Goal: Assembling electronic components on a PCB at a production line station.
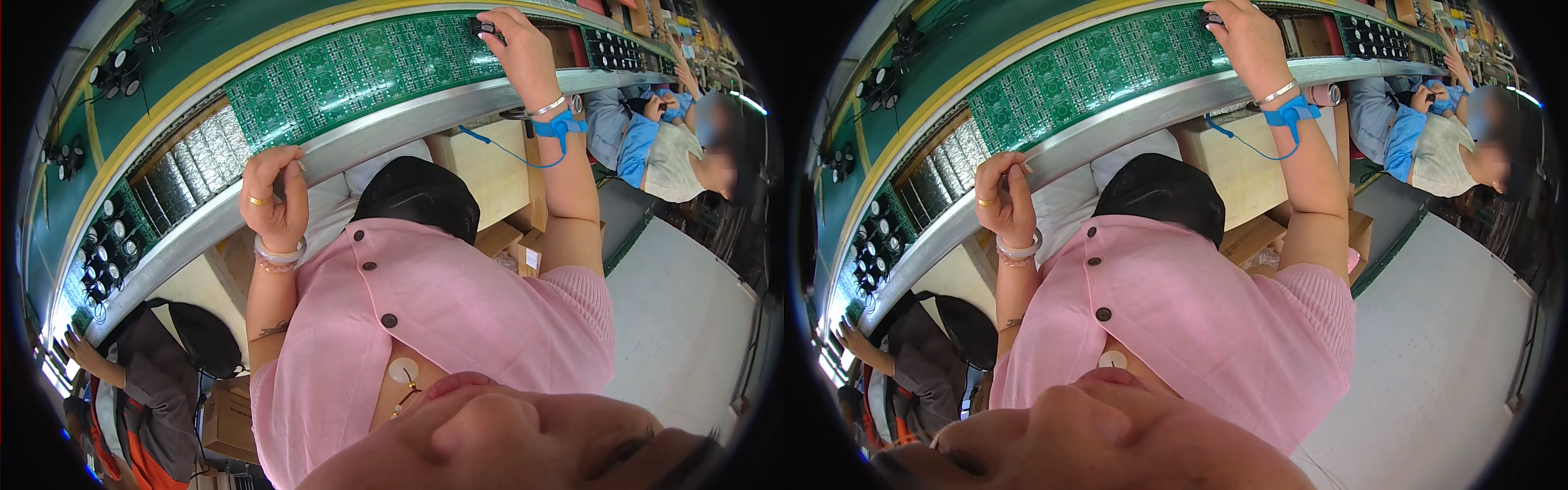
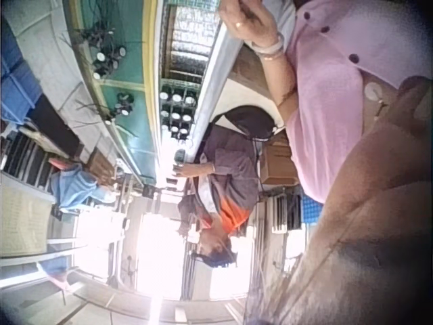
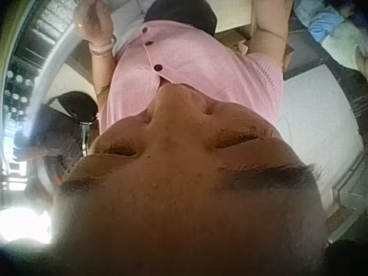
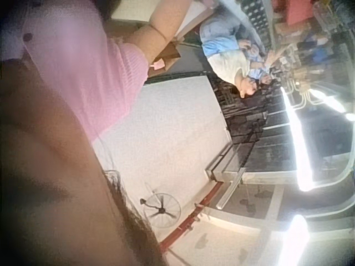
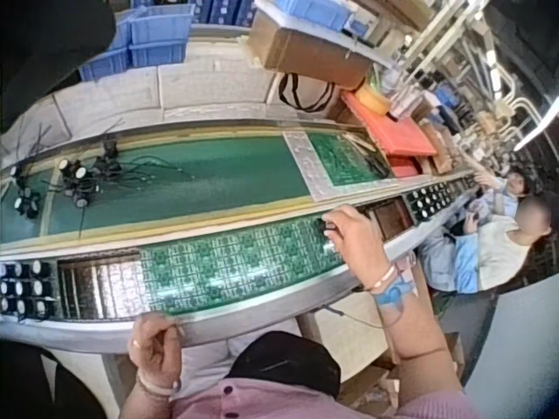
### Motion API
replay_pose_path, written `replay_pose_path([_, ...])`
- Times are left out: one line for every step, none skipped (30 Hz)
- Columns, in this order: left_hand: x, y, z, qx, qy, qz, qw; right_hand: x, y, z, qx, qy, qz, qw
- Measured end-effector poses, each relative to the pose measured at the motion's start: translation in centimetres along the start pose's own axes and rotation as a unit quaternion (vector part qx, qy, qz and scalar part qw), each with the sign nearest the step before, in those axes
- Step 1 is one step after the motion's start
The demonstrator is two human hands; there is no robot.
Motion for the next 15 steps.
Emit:
replay_pose_path([0.0, 0.0, 0.1, -0.015, -0.007, 0.017, 1.0, 0.2, 0.1, 0.4, -0.005, -0.01, 0.003, 1.0])
replay_pose_path([0.0, 0.0, 0.1, -0.016, -0.008, 0.017, 1.0, 0.3, 0.1, 0.7, -0.009, -0.019, 0.006, 1.0])
replay_pose_path([0.0, 0.0, 0.1, -0.014, -0.009, 0.016, 1.0, 0.3, 0.0, 0.8, -0.008, -0.02, 0.005, 1.0])
replay_pose_path([-0.1, 0.0, 0.1, -0.012, -0.009, 0.016, 1.0, 0.2, 0.1, 0.8, -0.019, -0.011, 0.007, 1.0])
replay_pose_path([0.0, 0.0, 0.1, -0.013, -0.009, 0.016, 1.0, 0.2, 0.1, 0.8, -0.03, -0.002, 0.009, 0.999])
replay_pose_path([0.0, 0.0, 0.1, -0.008, -0.008, 0.013, 1.0, 0.1, 0.1, 0.9, -0.03, -0.002, 0.008, 1.0])
replay_pose_path([-0.1, 0.1, 0.2, -0.004, -0.006, 0.011, 1.0, 0.1, 0.1, 0.9, -0.035, 0.001, 0.001, 0.999])
replay_pose_path([-0.1, 0.1, 0.2, -0.004, -0.006, 0.011, 1.0, 0.1, 0.1, 0.9, -0.039, 0.004, -0.007, 0.999])
replay_pose_path([-0.1, 0.0, 0.3, -0.008, -0.007, 0.009, 1.0, 0.0, 0.1, 0.6, -0.039, 0.004, -0.008, 0.999])
replay_pose_path([0.0, 0.0, 0.3, -0.012, -0.01, 0.007, 1.0, 0.0, 0.1, 0.3, -0.037, -0.01, -0.001, 0.999])
replay_pose_path([0.0, -0.1, 0.3, -0.013, -0.01, 0.007, 1.0, -0.1, 0.1, 0.0, -0.034, -0.024, 0.006, 0.999])
replay_pose_path([0.1, -0.1, 0.3, -0.014, -0.013, 0.006, 1.0, -0.2, 0.3, -0.2, -0.033, -0.024, 0.005, 0.999])
replay_pose_path([0.1, -0.1, 0.3, -0.015, -0.016, 0.005, 1.0, -0.3, 0.4, -0.4, -0.023, -0.027, -0.003, 0.999])
replay_pose_path([0.1, -0.1, 0.3, -0.015, -0.017, 0.003, 1.0, -0.4, 0.4, -0.4, -0.014, -0.029, -0.01, 0.999])
replay_pose_path([0.1, 0.0, 0.3, -0.017, -0.019, 0.002, 1.0, -0.3, 0.4, 0.1, -0.011, -0.029, -0.01, 0.999])
Point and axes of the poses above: each hand's wrist, its own y-axis towards the middle knuckle, its own x-axis out of the palm, z = x × y, the point moved 2 cm from there along y, towards the middle knuckle, and after that the axes turned 12 degrees about -z, right-handed, at the moved point
